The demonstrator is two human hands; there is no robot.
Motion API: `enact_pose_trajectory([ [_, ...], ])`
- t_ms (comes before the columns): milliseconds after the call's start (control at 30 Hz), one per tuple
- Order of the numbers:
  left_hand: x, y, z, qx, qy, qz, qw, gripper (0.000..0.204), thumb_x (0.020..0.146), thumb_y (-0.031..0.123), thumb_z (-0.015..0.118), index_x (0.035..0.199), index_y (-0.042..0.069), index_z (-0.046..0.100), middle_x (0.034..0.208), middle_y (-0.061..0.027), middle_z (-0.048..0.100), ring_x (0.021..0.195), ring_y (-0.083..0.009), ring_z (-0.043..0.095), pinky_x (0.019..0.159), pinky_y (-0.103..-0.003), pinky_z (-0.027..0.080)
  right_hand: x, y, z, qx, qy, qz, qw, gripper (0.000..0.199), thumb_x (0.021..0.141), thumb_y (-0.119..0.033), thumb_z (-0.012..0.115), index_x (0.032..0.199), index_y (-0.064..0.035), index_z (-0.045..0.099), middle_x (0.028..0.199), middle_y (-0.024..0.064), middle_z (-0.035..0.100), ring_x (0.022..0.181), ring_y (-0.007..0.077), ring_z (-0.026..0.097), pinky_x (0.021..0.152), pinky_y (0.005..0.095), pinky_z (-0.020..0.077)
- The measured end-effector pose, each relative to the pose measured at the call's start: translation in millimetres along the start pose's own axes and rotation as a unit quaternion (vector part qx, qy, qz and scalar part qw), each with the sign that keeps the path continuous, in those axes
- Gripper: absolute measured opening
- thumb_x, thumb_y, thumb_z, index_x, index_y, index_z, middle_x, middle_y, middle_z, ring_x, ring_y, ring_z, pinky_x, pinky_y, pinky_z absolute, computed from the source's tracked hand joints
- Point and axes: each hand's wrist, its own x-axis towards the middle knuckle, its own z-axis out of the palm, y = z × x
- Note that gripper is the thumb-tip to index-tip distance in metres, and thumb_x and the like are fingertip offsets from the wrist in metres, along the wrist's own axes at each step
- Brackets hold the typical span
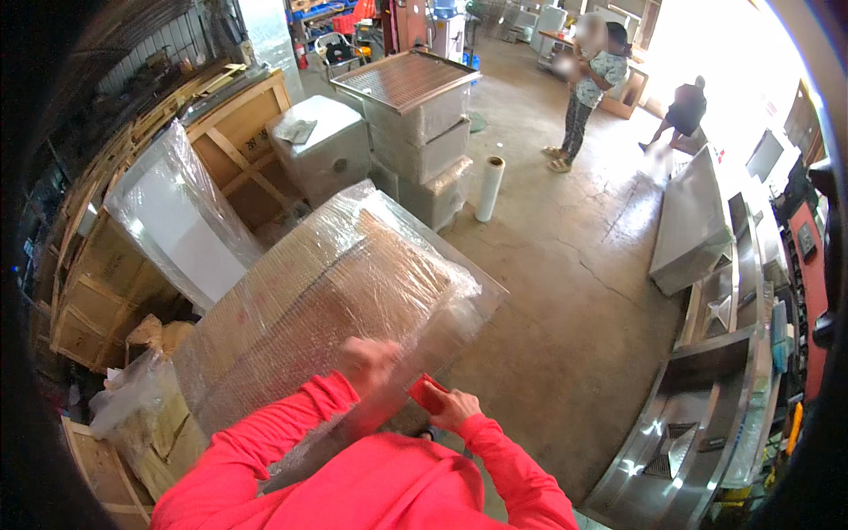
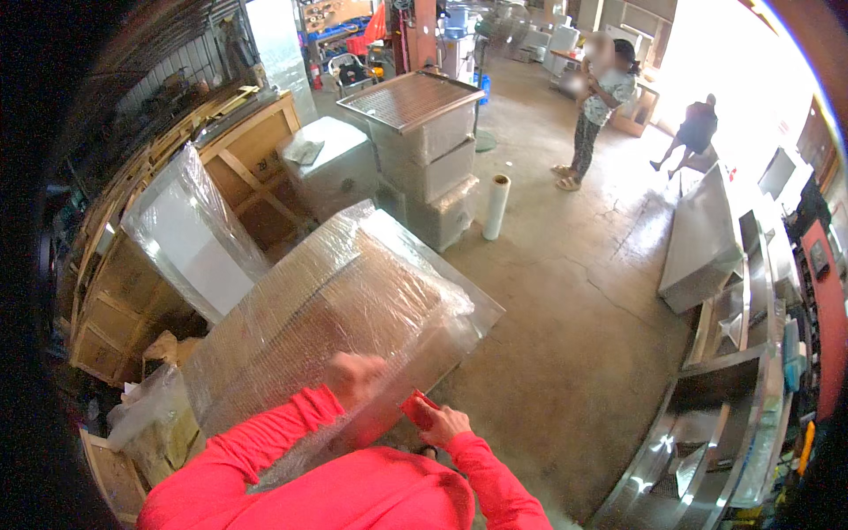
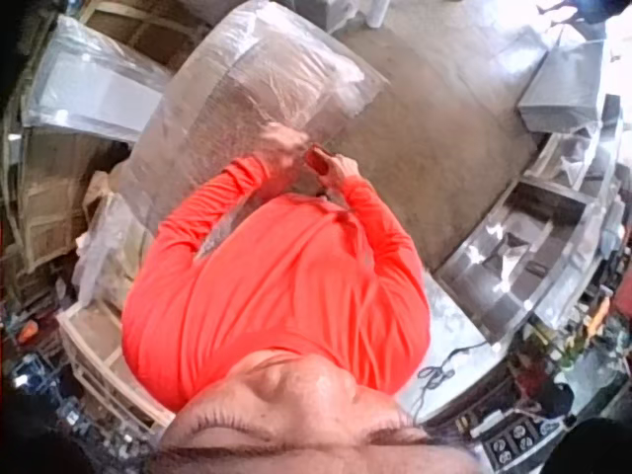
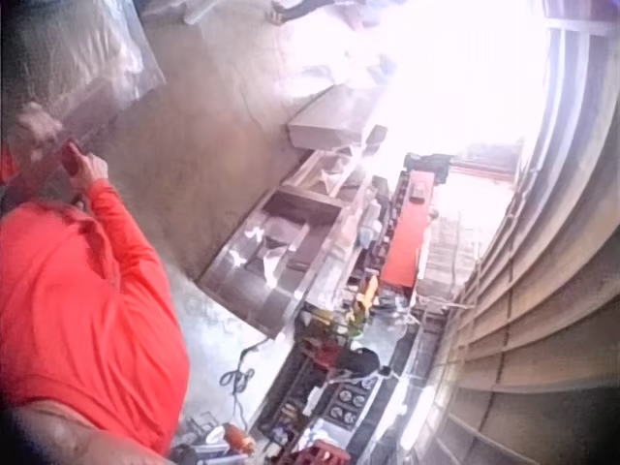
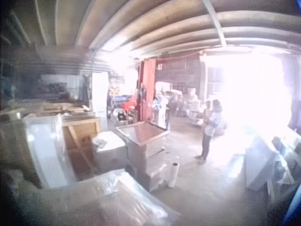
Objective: The person wraps a large rectangular object with bubble wrap and secures it with packing tape. They rotate the object to cover all sides, apply tape to seal the wrap, and then write on the wrapped surface with a marker.
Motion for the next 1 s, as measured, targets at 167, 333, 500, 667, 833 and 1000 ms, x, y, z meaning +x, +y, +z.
enact_pose_trajectory([
  [167,-31.7,-11.1,117.3,0.478,-0.21,0.179,0.834,0.048,0.098,0.031,0.04,0.136,0.008,0.057,0.15,-0.0165,0.048,0.143,-0.0315,0.039,0.123,-0.055,0.012,31.7,-43.9,-13.4,-0.052,-0.012,0.019,0.998,0.077,0.072,-0.038,0.073,0.142,-0.0276,0.045,0.089,0.0181,0.073,0.08,0.037,0.072,0.068,0.0494,0.0577],
  [333,-35.4,-38.1,159.4,0.45,-0.299,0.165,0.825,0.06,0.103,0.036,0.029,0.153,0.004,0.039,0.16,-0.017,0.034,0.153,-0.0331,0.02,0.126,-0.053,0.001,75.6,-93.0,-16.7,-0.225,0.003,-0.066,0.972,0.021,0.092,-0.023,0.058,0.104,-0.012,0.072,0.093,0.0112,0.076,0.082,0.0255,0.075,0.064,0.0405,0.0589],
  [500,-11.0,13.6,118.7,0.545,-0.459,0.177,0.679,0.056,0.103,0.041,0.034,0.147,0.01,0.051,0.162,-0.01,0.031,0.153,-0.0364,0.018,0.122,-0.061,-0.001,47.0,-67.4,-38.3,-0.226,-0.1,-0.04,0.968,0.034,0.072,-0.037,0.082,0.097,-0.0147,0.077,0.099,0.0111,0.076,0.092,0.0276,0.074,0.076,0.0409,0.0587],
  [667,-34.6,-50.8,173.9,0.313,-0.425,0.169,0.832,0.033,0.097,0.028,0.049,0.118,0.016,0.071,0.116,-0.0099,0.072,0.11,-0.0332,0.064,0.094,-0.057,0.044,24.1,27.0,-58.5,-0.026,-0.162,0.015,0.986,0.061,0.069,-0.055,0.077,0.119,-0.023,0.065,0.106,0.0143,0.074,0.101,0.0354,0.07,0.086,0.0459,0.0563],
  [833,38.5,11.7,151.2,-0.035,-0.386,-0.073,0.919,0.037,0.084,0.032,0.064,0.114,0.011,0.07,0.107,-0.0143,0.073,0.101,-0.0344,0.07,0.086,-0.048,0.054,-9.3,214.5,-56.4,0.093,0.02,0.141,0.985,0.083,0.07,-0.071,0.069,0.141,-0.0322,0.055,0.097,0.0223,0.073,0.095,0.0441,0.069,0.083,0.0511,0.0562],
  [1000,152.6,78.5,185.9,-0.317,-0.187,-0.223,0.903,0.042,0.094,0.047,0.059,0.111,0.01,0.07,0.106,-0.0152,0.073,0.101,-0.036,0.068,0.088,-0.044,0.052,-29.6,287.9,-155.0,0.095,0.119,0.229,0.961,0.074,0.079,-0.058,0.066,0.146,-0.0326,0.047,0.087,0.0233,0.072,0.081,0.0442,0.07,0.07,0.0533,0.0569],
])
